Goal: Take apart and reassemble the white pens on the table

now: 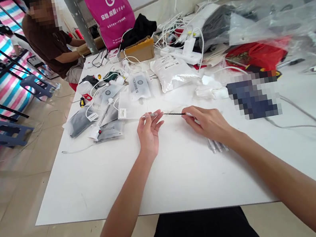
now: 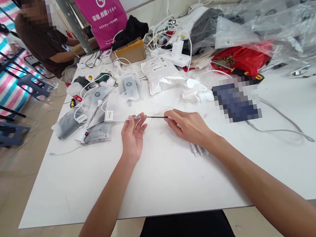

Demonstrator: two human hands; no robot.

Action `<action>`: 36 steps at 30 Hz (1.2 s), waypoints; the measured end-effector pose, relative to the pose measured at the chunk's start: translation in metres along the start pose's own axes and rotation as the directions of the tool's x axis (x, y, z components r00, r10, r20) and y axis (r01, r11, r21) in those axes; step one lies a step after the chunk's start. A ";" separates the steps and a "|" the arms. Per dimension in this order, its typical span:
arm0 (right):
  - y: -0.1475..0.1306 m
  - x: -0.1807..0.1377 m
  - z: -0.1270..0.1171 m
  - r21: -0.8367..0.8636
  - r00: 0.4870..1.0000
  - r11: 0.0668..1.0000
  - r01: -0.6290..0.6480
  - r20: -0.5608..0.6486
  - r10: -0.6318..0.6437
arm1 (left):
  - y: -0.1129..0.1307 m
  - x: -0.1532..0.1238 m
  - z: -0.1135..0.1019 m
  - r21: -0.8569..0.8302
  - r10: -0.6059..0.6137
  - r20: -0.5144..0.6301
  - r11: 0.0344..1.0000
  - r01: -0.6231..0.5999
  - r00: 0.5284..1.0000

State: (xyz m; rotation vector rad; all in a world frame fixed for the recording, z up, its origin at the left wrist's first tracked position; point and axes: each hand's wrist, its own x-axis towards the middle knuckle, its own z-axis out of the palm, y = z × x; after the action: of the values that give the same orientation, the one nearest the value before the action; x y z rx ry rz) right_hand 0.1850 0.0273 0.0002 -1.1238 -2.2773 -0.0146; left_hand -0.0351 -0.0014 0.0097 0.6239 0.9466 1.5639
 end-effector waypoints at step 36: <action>0.001 0.002 -0.005 -0.019 0.999 0.999 0.030 0.033 -0.029 | -0.005 -0.001 0.001 0.069 0.033 -0.009 0.997 -0.032 0.999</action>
State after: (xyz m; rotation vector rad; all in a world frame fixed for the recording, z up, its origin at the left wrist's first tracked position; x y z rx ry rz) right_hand 0.1870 0.0281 0.0050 -1.1082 -2.3277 -0.0307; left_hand -0.0308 -0.0021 0.0064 0.6831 1.0063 1.5697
